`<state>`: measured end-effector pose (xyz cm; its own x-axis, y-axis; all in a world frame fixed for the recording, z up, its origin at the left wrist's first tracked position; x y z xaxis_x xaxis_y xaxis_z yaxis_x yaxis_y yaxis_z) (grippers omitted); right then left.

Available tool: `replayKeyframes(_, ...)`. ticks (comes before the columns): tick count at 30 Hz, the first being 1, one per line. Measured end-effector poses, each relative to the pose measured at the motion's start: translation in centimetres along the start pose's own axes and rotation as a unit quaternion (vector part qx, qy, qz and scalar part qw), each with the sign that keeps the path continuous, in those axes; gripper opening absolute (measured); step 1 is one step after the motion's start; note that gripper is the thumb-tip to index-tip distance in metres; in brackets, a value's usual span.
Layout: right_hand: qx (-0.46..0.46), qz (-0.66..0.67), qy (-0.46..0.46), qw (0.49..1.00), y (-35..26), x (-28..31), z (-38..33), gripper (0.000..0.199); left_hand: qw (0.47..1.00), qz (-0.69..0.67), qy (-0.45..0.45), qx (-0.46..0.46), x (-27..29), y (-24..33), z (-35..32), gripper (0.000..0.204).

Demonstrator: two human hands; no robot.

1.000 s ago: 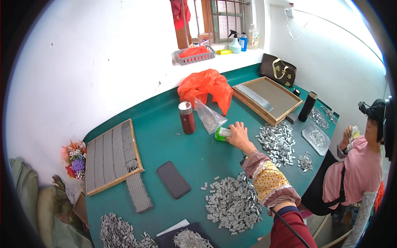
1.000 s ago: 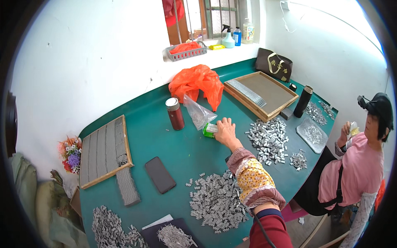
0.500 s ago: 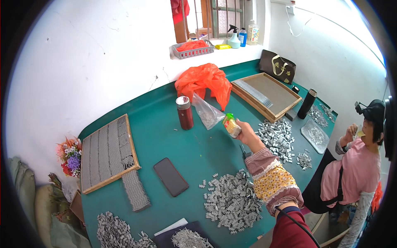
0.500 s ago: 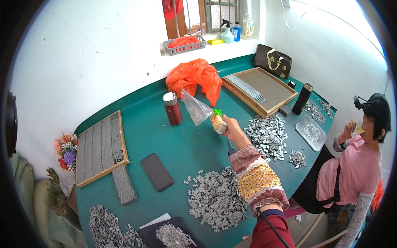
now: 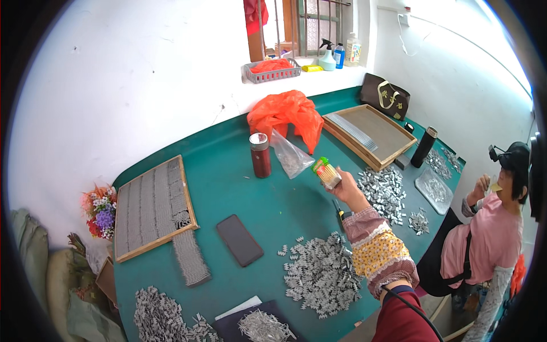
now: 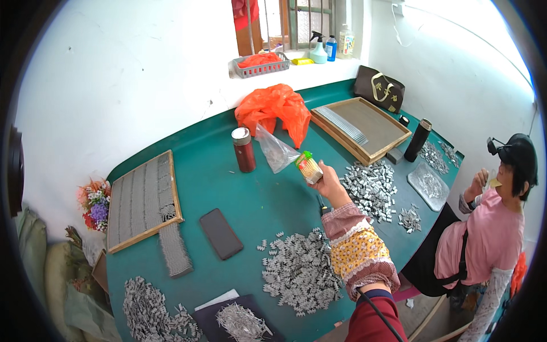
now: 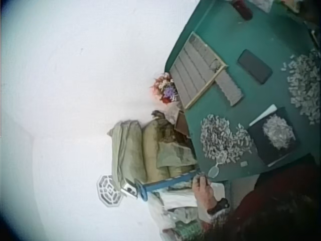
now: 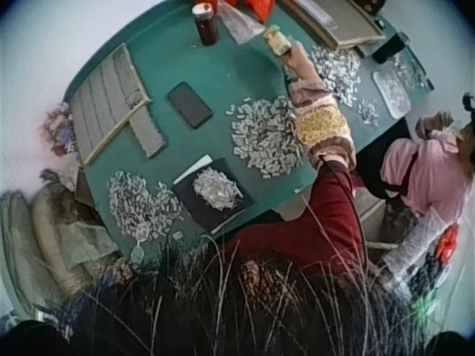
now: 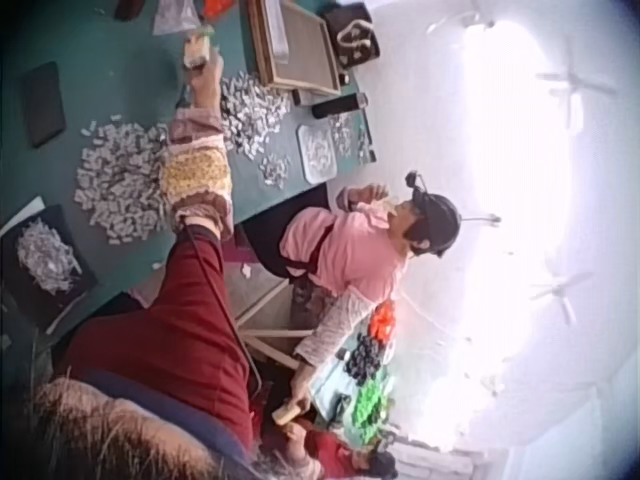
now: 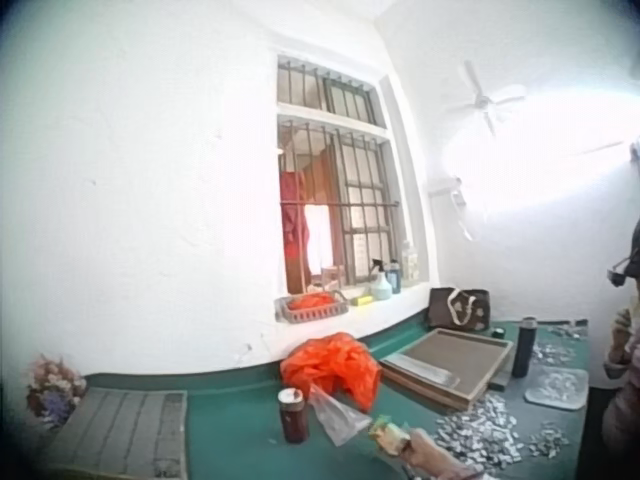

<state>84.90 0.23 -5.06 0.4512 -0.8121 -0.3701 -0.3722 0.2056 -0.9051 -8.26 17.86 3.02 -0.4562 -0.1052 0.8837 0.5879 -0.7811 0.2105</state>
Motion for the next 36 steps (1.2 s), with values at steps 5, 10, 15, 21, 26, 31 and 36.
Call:
replayKeyframes(5,0.124,-0.372,0.256,0.884,-3.9,2.1,-1.6,0.052,0.993,-0.074,-0.006,0.092,3.7,18.0,16.6,0.011)
replayKeyframes(10,0.223,-0.517,0.267,0.782,-5.8,-3.4,-7.2,0.052,0.997,-0.012,0.051,0.054,4.8,18.7,15.6,0.007)
replayKeyframes(15,0.23,-0.496,-0.053,0.836,-3.1,-13.5,-15.8,0.031,0.997,-0.044,0.069,0.009,3.7,16.2,14.0,0.007)
replayKeyframes(21,0.301,-0.53,-0.289,0.738,-0.8,-22.5,-28.6,0.034,0.767,-0.622,0.093,0.124,-0.1,14.3,14.6,0.018)
replayKeyframes(26,0.193,-0.344,-0.452,0.8,1.7,-28.4,-36.2,0.05,0.646,-0.723,0.162,0.184,1.4,19.3,15.0,0.027)
replayKeyframes(31,0.241,-0.266,-0.488,0.795,1.6,-31.0,-40.9,0.035,0.625,-0.755,0.137,0.144,3.2,20.8,13.4,0.03)
replayKeyframes(36,0.302,-0.254,-0.462,0.794,-1.9,-31.8,-45.3,0.011,0.639,-0.747,0.125,0.136,5.9,21.3,12.3,0.035)
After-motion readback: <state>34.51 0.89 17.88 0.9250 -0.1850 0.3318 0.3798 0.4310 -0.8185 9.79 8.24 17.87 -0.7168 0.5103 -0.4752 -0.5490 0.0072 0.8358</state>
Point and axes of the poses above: each hand's wrist, its own z-axis towards the middle knuckle, its own x-axis out of the back of the hand, y = z × x, the point moved 5 cm from there along z, towards the middle knuckle, and after that the axes turned 11 degrees about -z, right-handed, at the moved point
